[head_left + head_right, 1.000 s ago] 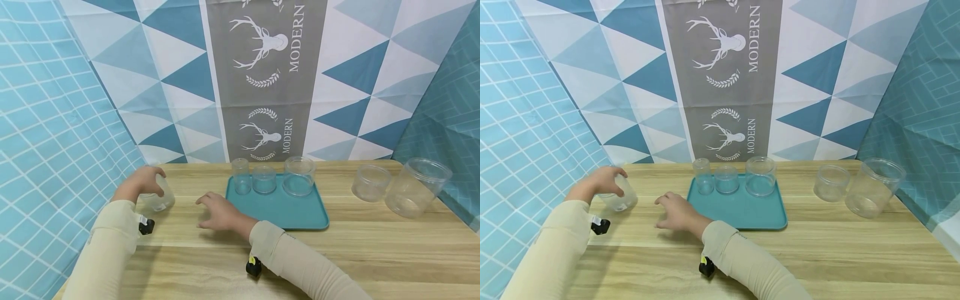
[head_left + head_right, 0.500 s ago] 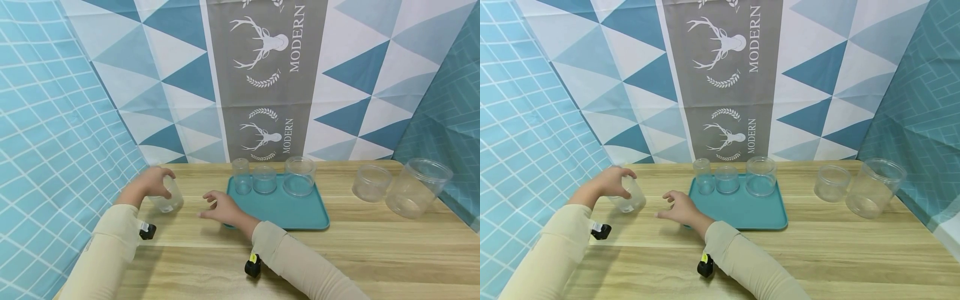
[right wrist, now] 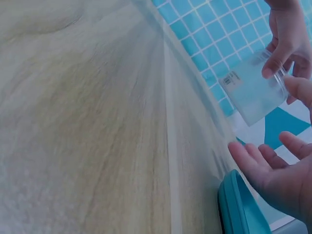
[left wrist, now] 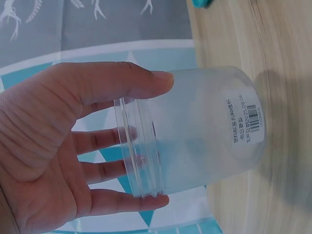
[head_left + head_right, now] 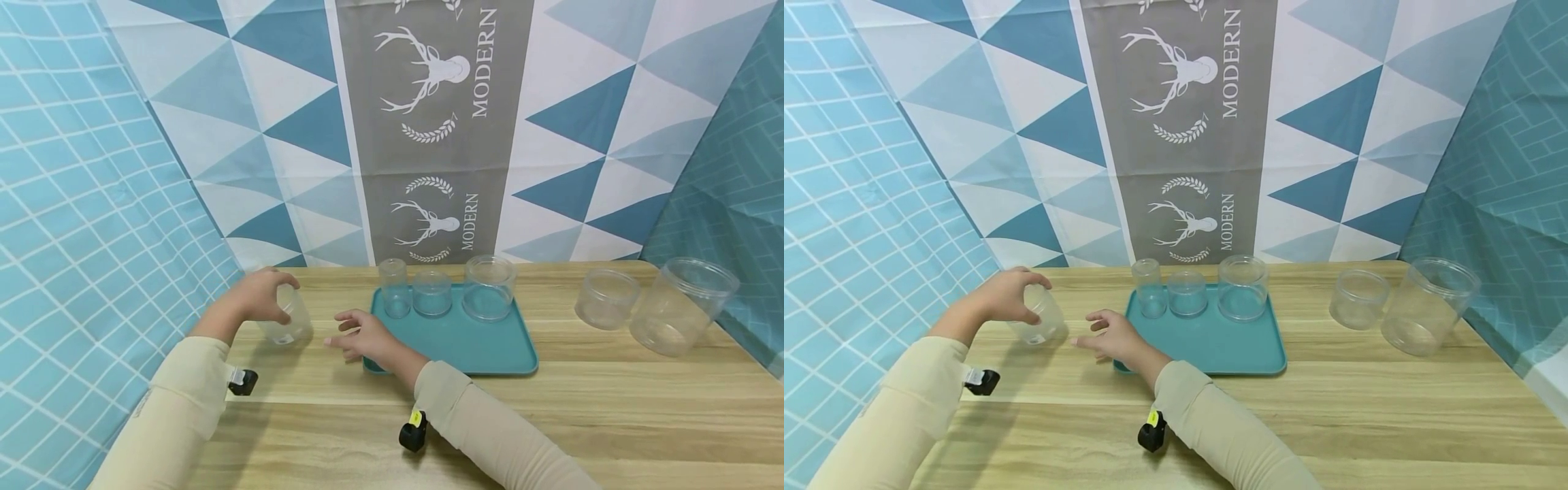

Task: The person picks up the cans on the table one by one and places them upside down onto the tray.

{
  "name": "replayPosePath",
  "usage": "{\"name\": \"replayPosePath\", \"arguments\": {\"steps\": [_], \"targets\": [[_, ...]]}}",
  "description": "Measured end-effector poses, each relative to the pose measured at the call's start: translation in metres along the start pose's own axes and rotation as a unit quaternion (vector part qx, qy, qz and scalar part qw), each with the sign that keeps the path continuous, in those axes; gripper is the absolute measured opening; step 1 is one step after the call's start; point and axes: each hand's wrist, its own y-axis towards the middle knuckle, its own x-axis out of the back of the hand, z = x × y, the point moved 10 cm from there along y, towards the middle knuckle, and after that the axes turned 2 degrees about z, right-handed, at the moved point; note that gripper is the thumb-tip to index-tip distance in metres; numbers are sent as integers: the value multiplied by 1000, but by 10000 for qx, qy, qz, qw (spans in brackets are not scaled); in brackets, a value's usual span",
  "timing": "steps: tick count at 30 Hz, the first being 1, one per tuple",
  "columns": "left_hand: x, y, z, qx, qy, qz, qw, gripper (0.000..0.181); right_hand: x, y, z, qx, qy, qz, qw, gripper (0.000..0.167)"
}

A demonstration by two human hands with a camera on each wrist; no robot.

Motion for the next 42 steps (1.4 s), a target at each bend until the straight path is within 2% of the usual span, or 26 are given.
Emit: {"name": "replayPosePath", "arguments": {"steps": [2,5,12,20,27,36,42], "targets": [[2,0,-5,-66,-11,-57,10000,61,-1,0,-2,-92,591,94,9982,59],[5,-2,-14,-164,-41,-133,9998,61,-2,-2,-1,-186,1344,232,9905,61],[12,-5,-28,-346,-94,-208,9991,60,-4,-8,0,-248,2210,330,9744,62],[19,-8,-41,-684,-179,-297,9971,59,-9,-8,-2,-162,2721,442,9611,67],[26,-9,-59,-902,-175,-340,9952,60,-13,-10,-1,-187,3239,539,9444,66],[34,-12,-82,-1061,-185,-281,9938,59,-14,-13,3,129,3696,676,9266,72],[36,-14,-93,-1219,-161,-309,9919,59,-17,-16,6,273,3848,835,9188,70]]}}
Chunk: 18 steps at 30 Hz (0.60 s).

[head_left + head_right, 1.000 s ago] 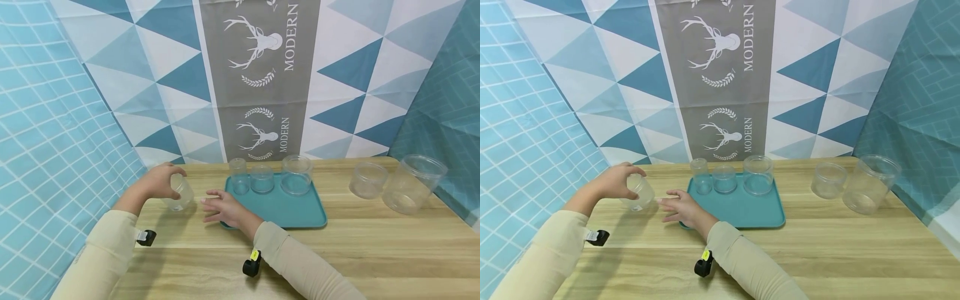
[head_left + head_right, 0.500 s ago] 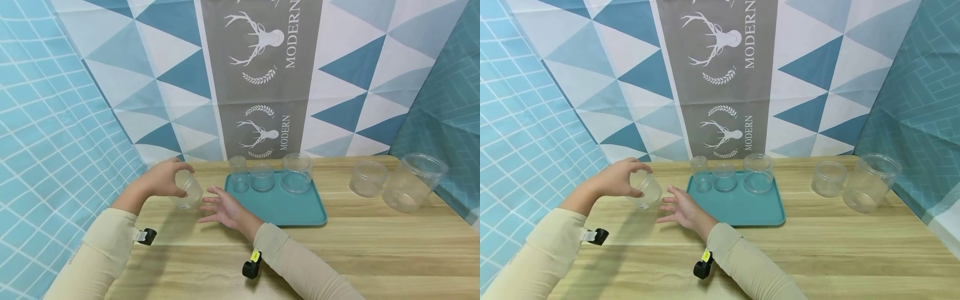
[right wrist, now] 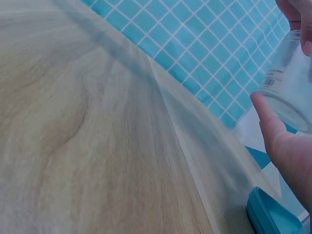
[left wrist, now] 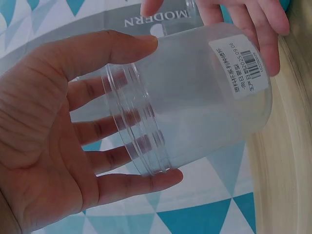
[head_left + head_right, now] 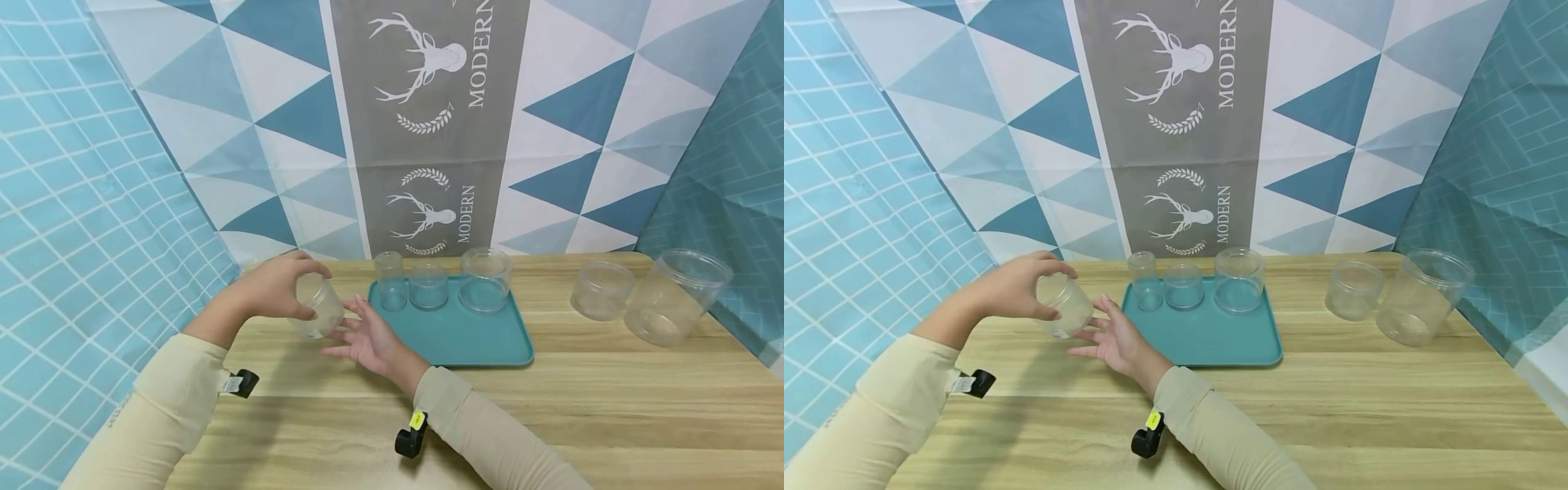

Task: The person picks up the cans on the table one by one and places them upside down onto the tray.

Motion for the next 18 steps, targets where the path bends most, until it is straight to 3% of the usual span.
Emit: {"name": "replayPosePath", "arguments": {"steps": [8,18], "targets": [[2,3,-17,-141,37,38,9999,60,-5,-3,3,153,292,186,9993,65],[9,7,-38,-550,-45,-51,9985,60,-11,-5,10,368,652,573,9955,68]]}}
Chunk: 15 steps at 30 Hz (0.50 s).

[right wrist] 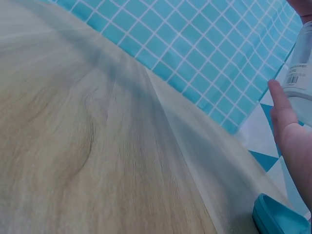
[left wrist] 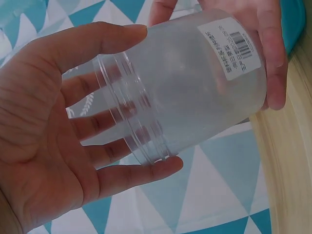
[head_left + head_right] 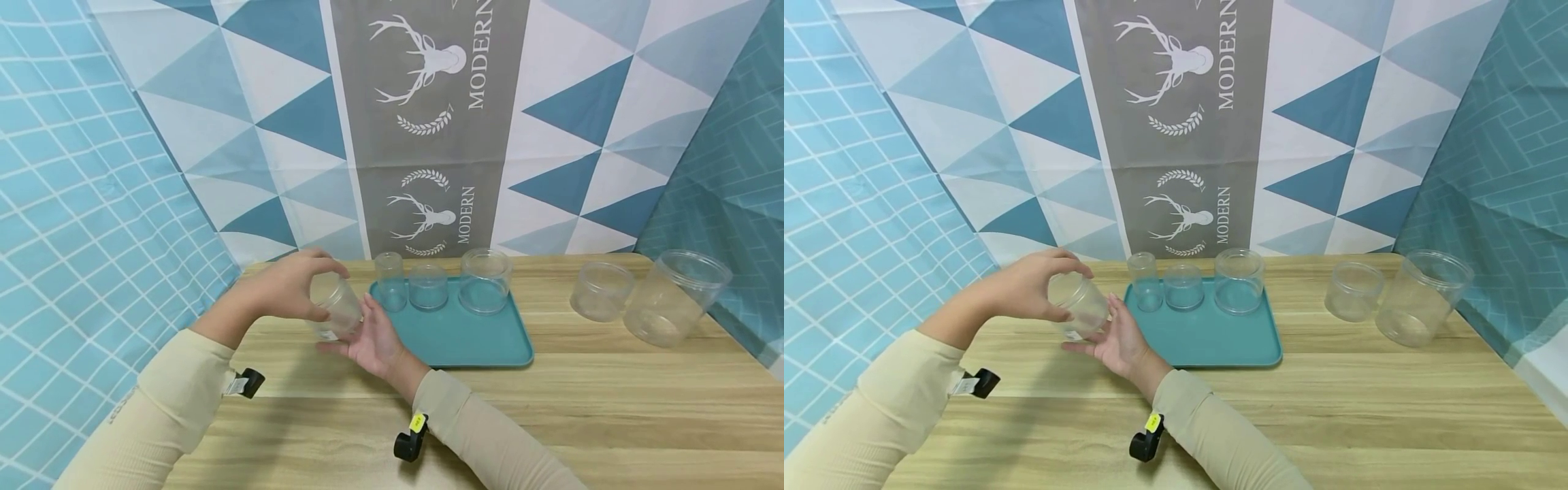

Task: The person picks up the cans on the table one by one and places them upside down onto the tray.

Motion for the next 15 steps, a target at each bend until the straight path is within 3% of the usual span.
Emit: {"name": "replayPosePath", "arguments": {"steps": [6,15], "targets": [[4,2,-10,-114,-36,-3,9999,60,-7,-1,5,152,157,252,9994,64],[5,3,-16,-160,-82,18,9998,62,-7,-4,9,109,203,107,9997,48]]}}
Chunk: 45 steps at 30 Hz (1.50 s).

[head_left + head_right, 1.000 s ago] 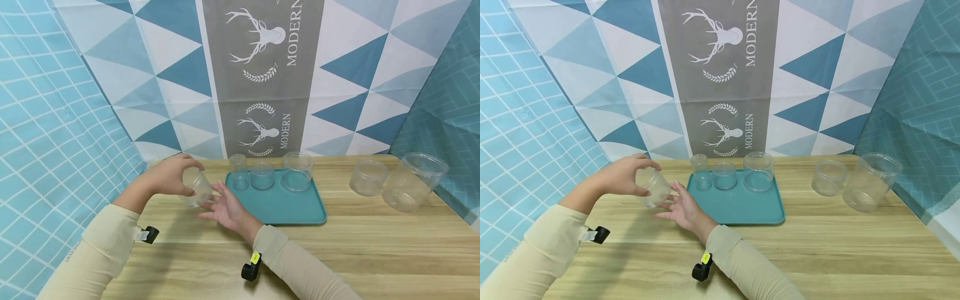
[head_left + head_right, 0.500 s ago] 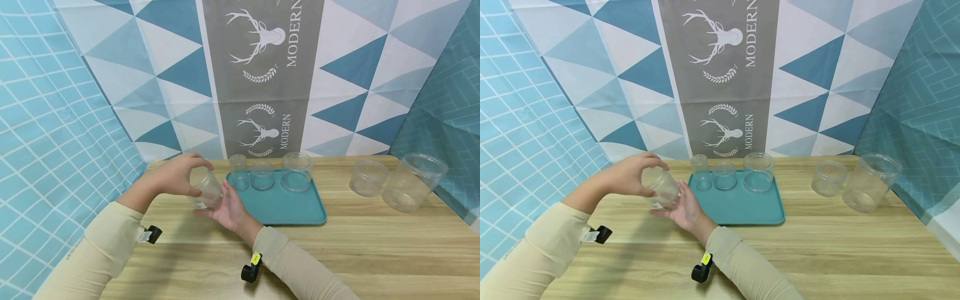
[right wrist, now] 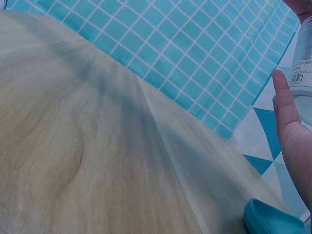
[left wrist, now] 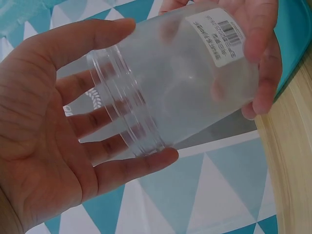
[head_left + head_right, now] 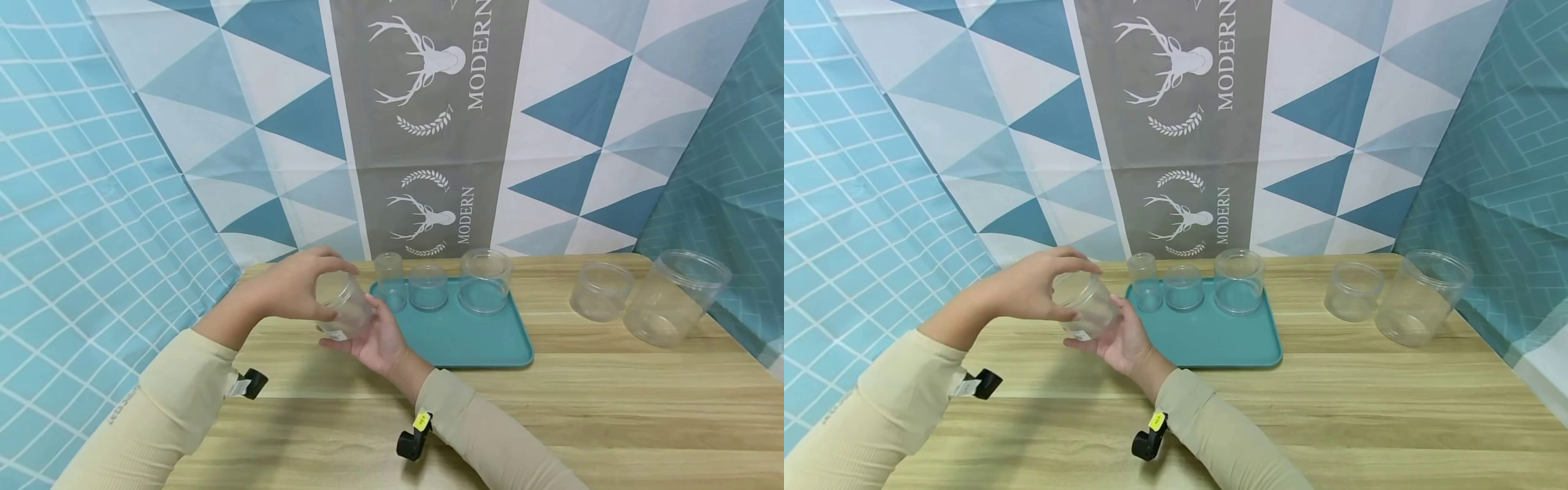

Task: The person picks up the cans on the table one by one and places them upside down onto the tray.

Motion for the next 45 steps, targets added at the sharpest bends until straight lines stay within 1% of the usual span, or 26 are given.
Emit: {"name": "replayPosePath", "arguments": {"steps": [5,11,19,22,26,31,37,40,45], "targets": [[1,0,-1,-114,-94,-111,9998,70,4,-2,5,40,-61,-136,9999,49],[3,-1,-4,-315,-261,-246,9989,81,8,-6,11,83,-161,-195,9996,46],[4,-4,-4,-393,-456,-423,9973,90,19,-16,23,-31,-525,-492,9974,49],[5,-5,-4,-403,-457,-459,9971,92,23,-19,30,1,-652,-564,9963,48],[5,-5,-3,-326,-437,-443,9975,93,27,-25,43,95,-778,-558,9954,43],[3,-4,-1,-197,-430,-496,9977,90,30,-34,58,178,-913,-510,9944,41],[0,-4,1,-105,-398,-669,9969,79,32,-43,75,258,-1038,-443,9933,42],[-3,-3,1,-129,-448,-733,9962,73,32,-49,82,296,-1089,-350,9930,43],[-9,-2,1,-152,-475,-849,9951,65,30,-59,94,348,-1186,-26,9923,43]]}}
